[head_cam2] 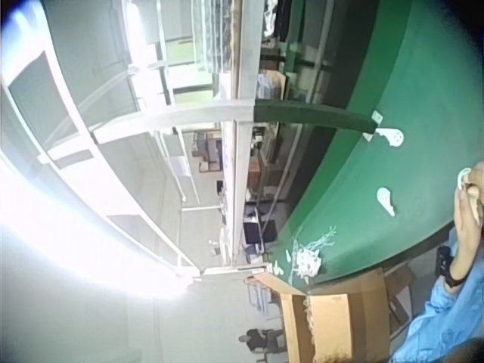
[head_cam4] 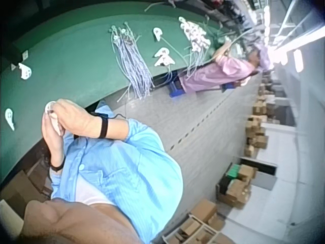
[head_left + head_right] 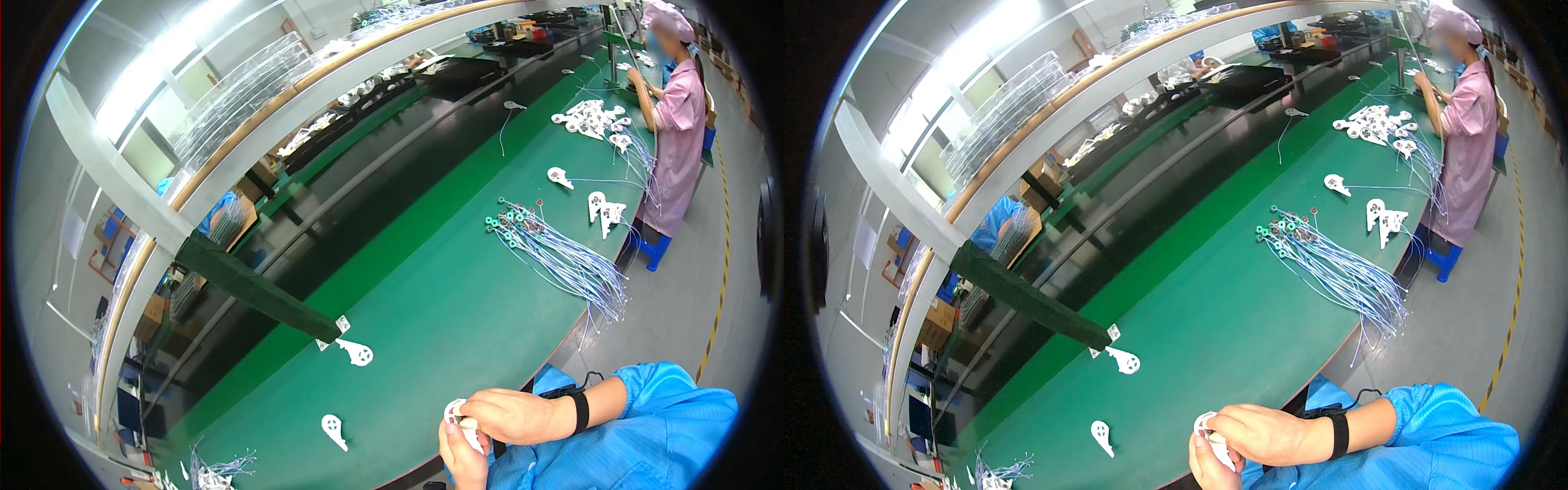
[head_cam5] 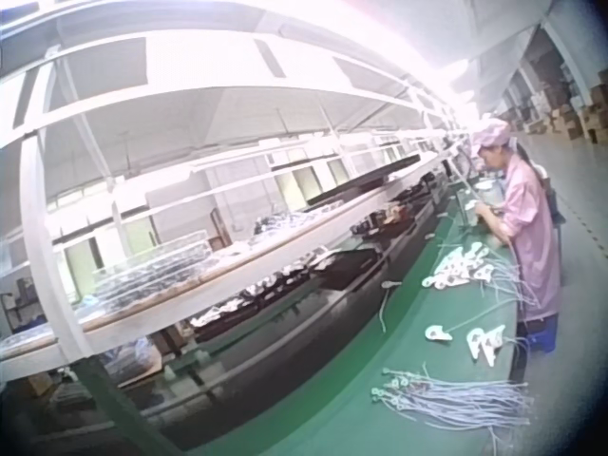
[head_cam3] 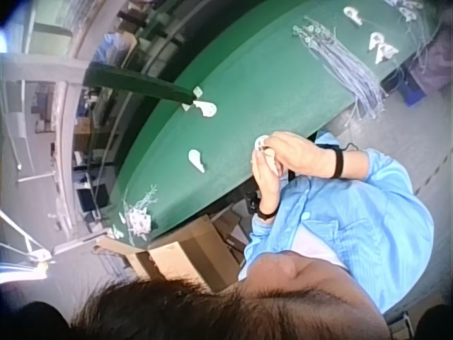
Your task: Assembling small white plastic components by threading them onto a wire or cord and placing them in a box.
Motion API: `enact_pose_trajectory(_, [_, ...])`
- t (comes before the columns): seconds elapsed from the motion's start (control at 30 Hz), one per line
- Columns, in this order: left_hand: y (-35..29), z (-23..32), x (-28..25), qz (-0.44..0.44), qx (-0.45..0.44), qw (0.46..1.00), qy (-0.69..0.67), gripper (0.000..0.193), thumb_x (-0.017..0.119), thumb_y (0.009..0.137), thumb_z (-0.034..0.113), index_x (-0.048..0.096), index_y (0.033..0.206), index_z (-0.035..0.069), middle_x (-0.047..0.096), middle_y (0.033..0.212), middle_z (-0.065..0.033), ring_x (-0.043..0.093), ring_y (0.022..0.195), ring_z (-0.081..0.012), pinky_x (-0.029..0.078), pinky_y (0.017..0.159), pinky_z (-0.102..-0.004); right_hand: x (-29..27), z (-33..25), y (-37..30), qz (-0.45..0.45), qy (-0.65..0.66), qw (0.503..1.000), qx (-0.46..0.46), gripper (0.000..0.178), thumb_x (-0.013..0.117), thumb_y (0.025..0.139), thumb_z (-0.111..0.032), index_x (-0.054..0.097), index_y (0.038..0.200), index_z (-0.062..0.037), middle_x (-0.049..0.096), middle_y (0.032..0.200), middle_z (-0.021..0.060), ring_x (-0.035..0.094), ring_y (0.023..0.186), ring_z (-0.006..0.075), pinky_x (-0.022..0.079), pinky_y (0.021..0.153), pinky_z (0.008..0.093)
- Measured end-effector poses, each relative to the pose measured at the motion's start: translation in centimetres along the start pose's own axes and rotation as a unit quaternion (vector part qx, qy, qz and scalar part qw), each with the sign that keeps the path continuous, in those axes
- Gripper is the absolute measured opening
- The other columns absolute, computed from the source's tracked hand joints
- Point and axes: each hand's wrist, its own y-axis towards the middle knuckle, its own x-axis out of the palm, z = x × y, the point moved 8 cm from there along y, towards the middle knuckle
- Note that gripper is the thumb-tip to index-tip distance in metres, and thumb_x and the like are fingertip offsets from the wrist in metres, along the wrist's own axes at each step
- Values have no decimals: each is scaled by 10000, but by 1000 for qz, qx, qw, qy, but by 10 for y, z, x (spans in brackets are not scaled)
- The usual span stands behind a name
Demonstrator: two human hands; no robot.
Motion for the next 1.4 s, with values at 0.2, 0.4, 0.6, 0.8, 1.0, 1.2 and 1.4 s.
enact_pose_trajectory(0.2, [-1,-2,-2,-7,19,999,25,355,325,1005,302,541,1037,22,475,611,49,391,473,-30,264,405,-181,2,3,1,16,-21,999,-43,226,604,767,0,545,985,11,586,875,151,592,792,316,495,704,366])
enact_pose_trajectory(0.4, [-7,13,7,-60,97,990,87,386,320,1008,319,529,1098,7,489,692,44,406,554,-24,297,473,-176,3,11,2,16,57,998,18,171,573,759,39,549,922,-6,592,834,147,592,760,324,497,671,380])
enact_pose_trajectory(0.6, [-8,3,-9,-38,174,944,278,441,340,1003,297,457,1248,-51,606,1034,-141,597,893,-225,480,760,-320,10,11,0,7,32,999,6,173,579,752,46,545,914,-6,582,816,149,583,752,336,482,632,394])
enact_pose_trajectory(0.8, [-9,12,-6,1,262,919,295,448,330,1004,313,466,1231,-48,619,972,-148,616,834,-230,499,708,-310,14,18,0,34,76,996,43,181,585,750,39,537,922,7,560,789,138,569,720,336,478,623,397])
enact_pose_trajectory(1.0, [8,-7,-9,-56,-48,990,-118,437,296,1006,357,511,1124,-4,568,707,-60,529,549,-132,409,468,-222,2,-1,17,-24,38,999,3,255,582,789,4,537,1041,4,556,856,144,570,768,330,480,673,392])
enact_pose_trajectory(1.2, [7,-7,-5,-78,-115,978,-159,433,265,1003,401,510,992,44,428,531,8,350,403,-76,259,364,-209,-23,-5,21,-20,-9,1000,-19,300,574,796,-34,525,1087,22,557,925,156,566,821,337,482,732,378])
enact_pose_trajectory(1.4, [3,-4,6,-67,-97,986,-120,438,254,1007,404,510,911,62,434,534,16,358,408,-70,267,380,-204,-2,-11,24,-92,-95,989,-61,298,558,787,-75,535,1068,24,558,963,107,561,857,268,467,772,344])
